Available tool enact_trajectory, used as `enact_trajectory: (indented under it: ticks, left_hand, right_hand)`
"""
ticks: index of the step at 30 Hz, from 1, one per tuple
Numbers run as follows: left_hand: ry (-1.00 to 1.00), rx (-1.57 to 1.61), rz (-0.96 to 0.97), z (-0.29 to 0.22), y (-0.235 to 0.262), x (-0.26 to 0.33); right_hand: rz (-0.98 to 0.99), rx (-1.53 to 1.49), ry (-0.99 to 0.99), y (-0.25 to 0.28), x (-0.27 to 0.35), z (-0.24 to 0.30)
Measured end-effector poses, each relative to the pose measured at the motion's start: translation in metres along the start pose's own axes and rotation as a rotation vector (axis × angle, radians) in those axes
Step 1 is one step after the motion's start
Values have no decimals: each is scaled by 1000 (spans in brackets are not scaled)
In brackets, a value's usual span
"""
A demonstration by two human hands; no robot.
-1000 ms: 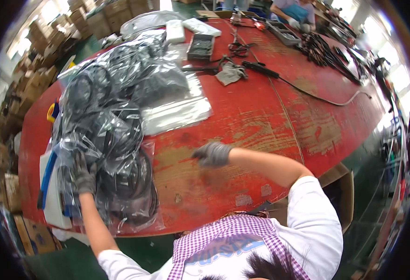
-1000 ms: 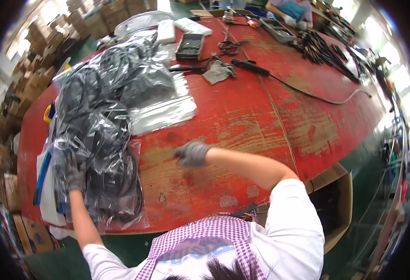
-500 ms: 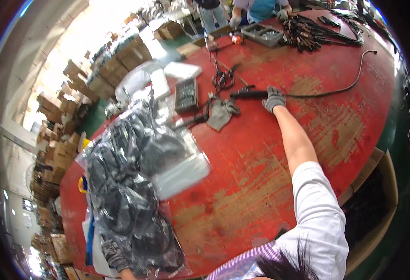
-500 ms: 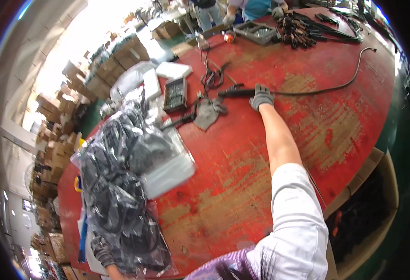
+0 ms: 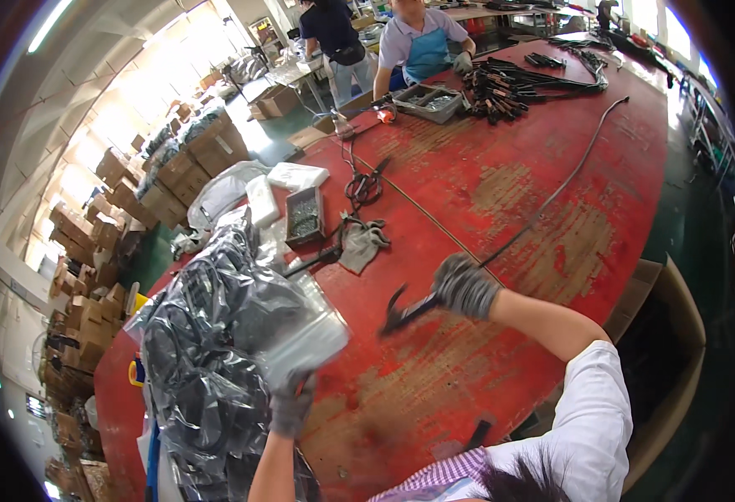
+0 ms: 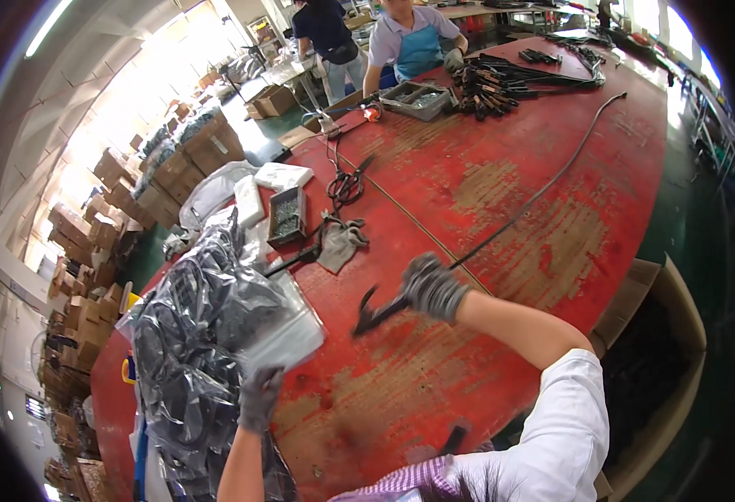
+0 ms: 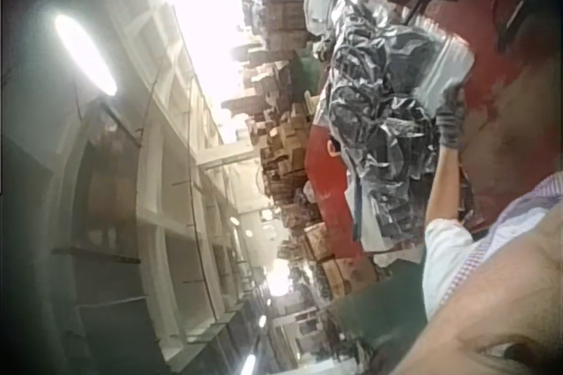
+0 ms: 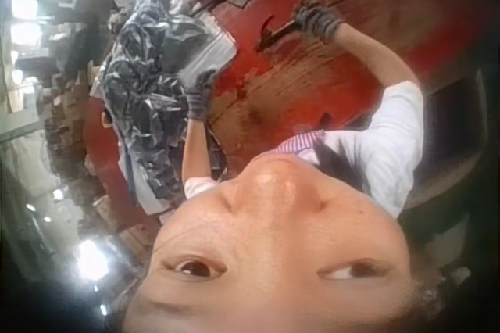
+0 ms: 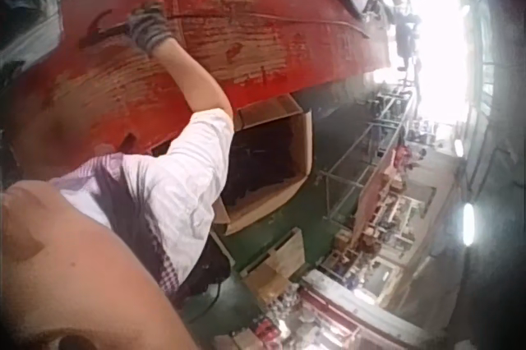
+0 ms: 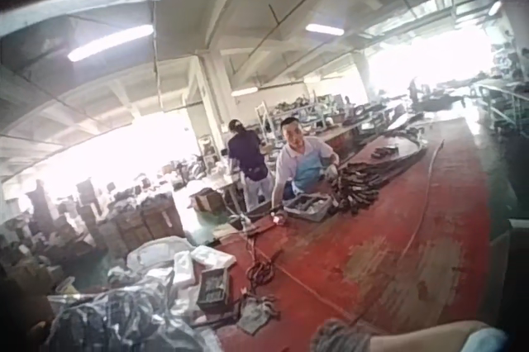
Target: The person repeatedly picks up black cables, coils them by hand, and places them into clear plastic bags on a red workbench. The person then sets the filled bags aside and continues the process with additional cables.
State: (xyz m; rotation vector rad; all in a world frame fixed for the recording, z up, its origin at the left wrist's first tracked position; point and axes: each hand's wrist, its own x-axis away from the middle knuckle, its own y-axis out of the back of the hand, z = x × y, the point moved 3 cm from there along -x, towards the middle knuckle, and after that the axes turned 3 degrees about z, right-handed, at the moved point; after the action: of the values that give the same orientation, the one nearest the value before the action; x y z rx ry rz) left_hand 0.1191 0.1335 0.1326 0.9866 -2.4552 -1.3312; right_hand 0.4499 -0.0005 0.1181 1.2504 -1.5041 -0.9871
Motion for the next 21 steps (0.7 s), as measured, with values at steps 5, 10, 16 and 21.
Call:
enact_trajectory:
  ticks: [5, 10, 16, 21]
  left_hand:
    - [105, 1108, 483, -52, -81, -34]
    - [-572, 820, 578, -59, -51, 17]
    - [480, 1278, 448, 18, 29, 108]
    - [143, 1823, -25, 93, 161, 181]
  right_hand:
    - [-907, -252, 493, 44, 58, 130]
    - [-859, -405, 574, 69, 62, 182]
    - [-323, -605, 123, -21, 25, 94]
    - [-224, -427, -86, -77, 68, 21]
